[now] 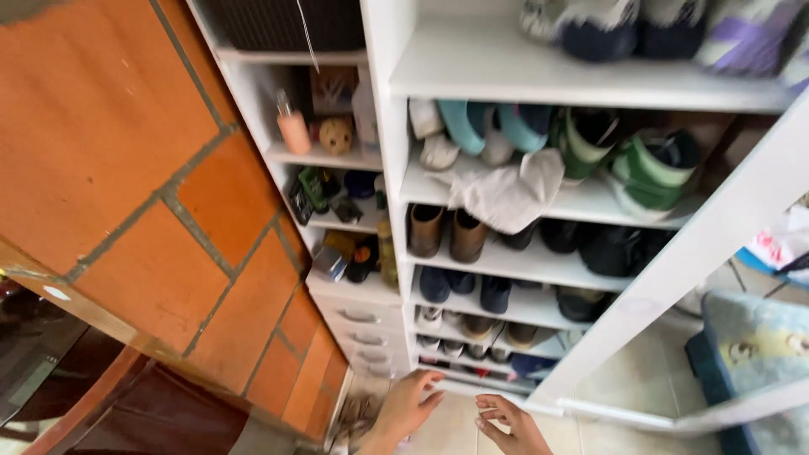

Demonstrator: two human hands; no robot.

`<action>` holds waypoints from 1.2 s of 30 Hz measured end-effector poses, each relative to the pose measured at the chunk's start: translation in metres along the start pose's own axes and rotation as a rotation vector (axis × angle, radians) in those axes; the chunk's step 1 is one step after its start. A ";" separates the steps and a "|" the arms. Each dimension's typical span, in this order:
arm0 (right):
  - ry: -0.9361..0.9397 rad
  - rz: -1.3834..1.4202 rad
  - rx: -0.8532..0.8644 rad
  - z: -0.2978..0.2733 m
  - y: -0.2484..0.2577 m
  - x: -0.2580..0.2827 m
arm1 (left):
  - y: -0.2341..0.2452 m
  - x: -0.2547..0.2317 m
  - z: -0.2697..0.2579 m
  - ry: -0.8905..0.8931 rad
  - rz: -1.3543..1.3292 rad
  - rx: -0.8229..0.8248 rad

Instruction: The person removes multiple pairs of shoes from a white shoe cabinet and places them on the tiled floor in front of the cabinet. The person handles high heels, boots, sandals, and sneakers, placing them one by one on the floor.

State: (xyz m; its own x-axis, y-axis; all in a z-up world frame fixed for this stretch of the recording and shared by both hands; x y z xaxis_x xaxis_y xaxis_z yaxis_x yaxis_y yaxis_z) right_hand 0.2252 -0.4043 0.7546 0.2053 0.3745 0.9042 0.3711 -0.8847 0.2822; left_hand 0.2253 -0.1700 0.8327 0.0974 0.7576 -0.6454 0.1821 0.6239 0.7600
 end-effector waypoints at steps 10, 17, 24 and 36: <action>0.266 -0.138 -0.248 -0.060 0.141 0.223 | 0.163 -0.247 0.035 -0.345 0.143 -0.035; 0.643 -0.234 -0.450 -0.078 0.204 0.322 | 0.221 -0.332 0.079 -0.618 0.307 -0.224; 0.927 -0.427 -0.671 -0.059 0.287 0.409 | 0.263 -0.377 0.146 -0.786 0.416 -0.353; 0.594 -0.750 -0.959 0.014 0.405 0.565 | 0.346 -0.472 0.304 -0.734 0.374 -0.597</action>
State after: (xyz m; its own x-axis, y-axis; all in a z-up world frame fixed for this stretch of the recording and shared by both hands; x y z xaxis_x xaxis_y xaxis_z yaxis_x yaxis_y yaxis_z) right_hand 0.5040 -0.5473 1.3759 -0.2751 0.8886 0.3671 -0.6025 -0.4569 0.6543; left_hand 0.5396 -0.3699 1.3769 0.6612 0.7443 -0.0937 -0.4815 0.5169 0.7078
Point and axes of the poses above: each hand's wrist, its own z-axis towards the middle knuckle, its own y-axis out of the back of the hand, x = y × z, the point moved 9 cm from there along z, towards the middle knuckle, and after that the axes turned 9 degrees about z, right-handed, at the moved point
